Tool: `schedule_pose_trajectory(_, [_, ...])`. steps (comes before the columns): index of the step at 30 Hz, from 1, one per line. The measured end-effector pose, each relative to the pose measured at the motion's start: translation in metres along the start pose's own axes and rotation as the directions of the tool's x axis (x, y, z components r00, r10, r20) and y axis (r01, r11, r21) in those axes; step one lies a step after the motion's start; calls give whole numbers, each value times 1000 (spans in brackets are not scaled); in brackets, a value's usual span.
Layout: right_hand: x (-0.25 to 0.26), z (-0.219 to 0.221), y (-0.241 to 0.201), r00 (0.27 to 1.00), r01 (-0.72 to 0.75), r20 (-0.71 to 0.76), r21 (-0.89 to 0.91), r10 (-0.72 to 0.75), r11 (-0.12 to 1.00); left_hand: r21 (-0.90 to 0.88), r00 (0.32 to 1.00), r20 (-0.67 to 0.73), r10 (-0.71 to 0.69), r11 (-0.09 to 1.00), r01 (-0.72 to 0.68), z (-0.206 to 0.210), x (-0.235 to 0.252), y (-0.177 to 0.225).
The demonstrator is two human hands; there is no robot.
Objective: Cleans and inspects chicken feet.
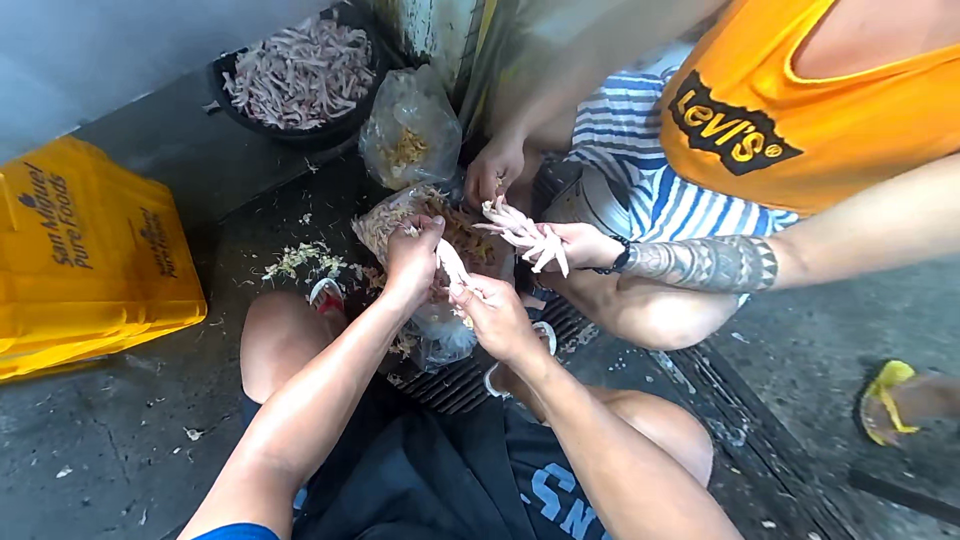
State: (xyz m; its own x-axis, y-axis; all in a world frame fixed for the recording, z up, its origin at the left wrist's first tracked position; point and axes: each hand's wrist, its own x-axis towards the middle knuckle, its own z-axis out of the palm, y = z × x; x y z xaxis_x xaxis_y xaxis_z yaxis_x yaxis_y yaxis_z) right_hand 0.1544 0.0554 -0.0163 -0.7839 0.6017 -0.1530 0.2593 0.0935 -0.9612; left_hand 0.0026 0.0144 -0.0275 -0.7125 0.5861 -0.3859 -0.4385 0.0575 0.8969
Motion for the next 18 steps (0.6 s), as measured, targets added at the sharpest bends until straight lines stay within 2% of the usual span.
schedule_pose_trajectory(3, [6, -9, -4, 988, -39, -153, -142, 17, 989, 155, 996, 62, 66, 985, -75, -11, -7, 10])
schedule_pose_trajectory(5, [12, -19, -4, 963, -69, -269, -225, 6, 972, 294, 979, 173, 107, 943, -156, -17, -21, 17])
schedule_pose_trajectory(6, [14, -24, -3, 948, -82, -320, -249, -2, 965, 300, 963, 232, 141, 931, -208, -18, -25, 19])
schedule_pose_trajectory(8, [17, -30, -4, 918, -97, -396, -233, -3, 968, 212, 927, 339, 159, 947, -240, -19, -28, 23])
schedule_pose_trajectory(11, [15, -34, -3, 913, -34, -408, -129, -22, 991, -46, 860, 503, 83, 997, -69, -27, -23, 27])
schedule_pose_trajectory(13, [13, -37, -3, 936, 19, -350, -61, -39, 998, -161, 771, 632, 77, 986, 33, -39, -14, 29])
schedule_pose_trajectory(15, [12, -39, -4, 964, 42, -262, -25, -47, 999, -274, 703, 694, 155, 960, 59, -48, -5, 30])
schedule_pose_trajectory(18, [11, -43, -9, 977, 75, -197, -41, -82, 996, -442, 669, 685, 289, 895, 67, -50, 5, 29])
